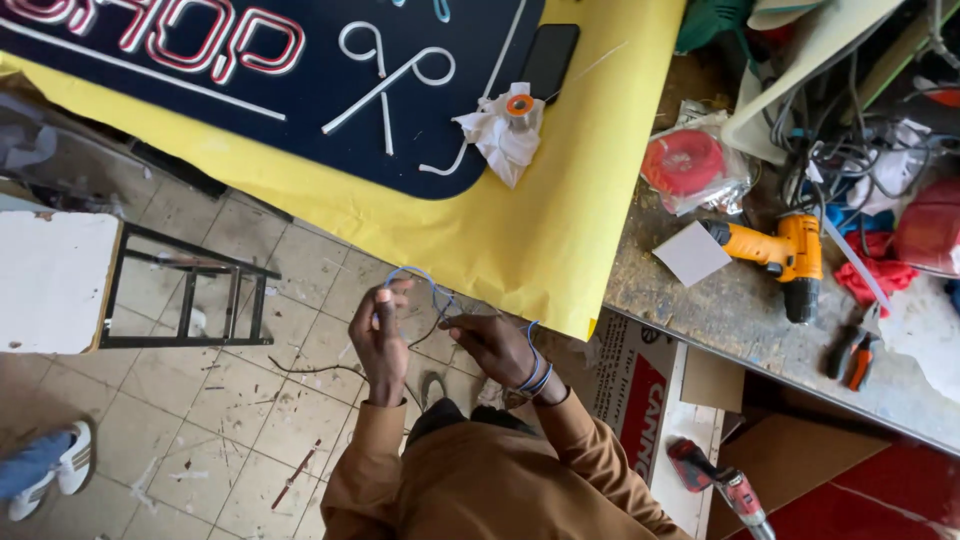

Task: Soldering electrical connections on a neon-style barber shop sign using a soldering iron and solder wire.

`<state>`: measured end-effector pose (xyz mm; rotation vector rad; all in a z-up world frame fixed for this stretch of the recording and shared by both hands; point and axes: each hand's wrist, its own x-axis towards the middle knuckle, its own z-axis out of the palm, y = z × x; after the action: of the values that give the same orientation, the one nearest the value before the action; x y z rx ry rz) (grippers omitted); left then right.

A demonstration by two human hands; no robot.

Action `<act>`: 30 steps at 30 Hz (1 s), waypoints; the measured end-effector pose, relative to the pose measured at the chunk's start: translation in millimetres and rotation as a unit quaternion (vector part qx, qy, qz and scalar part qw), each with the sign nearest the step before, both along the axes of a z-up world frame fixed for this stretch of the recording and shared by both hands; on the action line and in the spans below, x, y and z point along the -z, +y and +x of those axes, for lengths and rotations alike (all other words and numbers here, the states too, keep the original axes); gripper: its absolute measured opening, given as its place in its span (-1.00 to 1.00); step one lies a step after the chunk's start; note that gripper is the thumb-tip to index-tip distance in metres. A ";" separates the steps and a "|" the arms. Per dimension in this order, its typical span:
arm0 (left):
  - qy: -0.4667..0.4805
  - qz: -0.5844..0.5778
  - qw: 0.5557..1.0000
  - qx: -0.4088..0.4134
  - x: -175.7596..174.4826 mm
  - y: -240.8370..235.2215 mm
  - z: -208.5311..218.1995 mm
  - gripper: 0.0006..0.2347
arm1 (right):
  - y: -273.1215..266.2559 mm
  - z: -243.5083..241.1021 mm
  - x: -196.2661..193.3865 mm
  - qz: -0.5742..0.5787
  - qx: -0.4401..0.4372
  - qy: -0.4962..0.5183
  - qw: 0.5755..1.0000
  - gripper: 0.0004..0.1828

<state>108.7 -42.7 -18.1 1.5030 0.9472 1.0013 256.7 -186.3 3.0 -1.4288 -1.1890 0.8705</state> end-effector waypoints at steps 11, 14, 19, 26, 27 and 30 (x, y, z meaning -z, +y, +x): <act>-0.091 -0.324 0.934 0.120 45.6 2.4 -2.2 -0.61 | 43.7 -15.1 -8.7 -0.043 0.041 -0.183 0.981 -0.77; -0.162 -0.359 0.910 0.127 3.4 42.0 5.7 -0.66 | 70.5 -10.9 -23.1 -0.036 0.068 -0.127 0.989 -0.76; -0.265 -0.348 0.887 0.148 -43.6 138.8 18.1 -0.69 | 103.7 -12.9 14.2 0.029 0.085 0.092 0.992 -0.56; -0.404 -0.246 0.851 0.228 -111.4 199.7 69.0 -0.74 | 68.5 -13.7 -20.3 -0.078 -0.023 -0.153 0.985 -0.58; -0.403 -0.250 0.851 0.227 -118.9 200.1 74.9 -0.71 | 61.1 -10.9 -52.4 -0.128 -0.045 -0.108 0.985 -0.53; -0.425 -0.256 0.836 0.236 -129.9 202.1 102.2 -0.71 | 27.5 16.2 -113.8 -0.064 0.131 0.038 0.989 -0.44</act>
<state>210.9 159.4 111.8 0.6408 0.1404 0.8211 272.9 -158.8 116.9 -1.5984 -0.8771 0.8214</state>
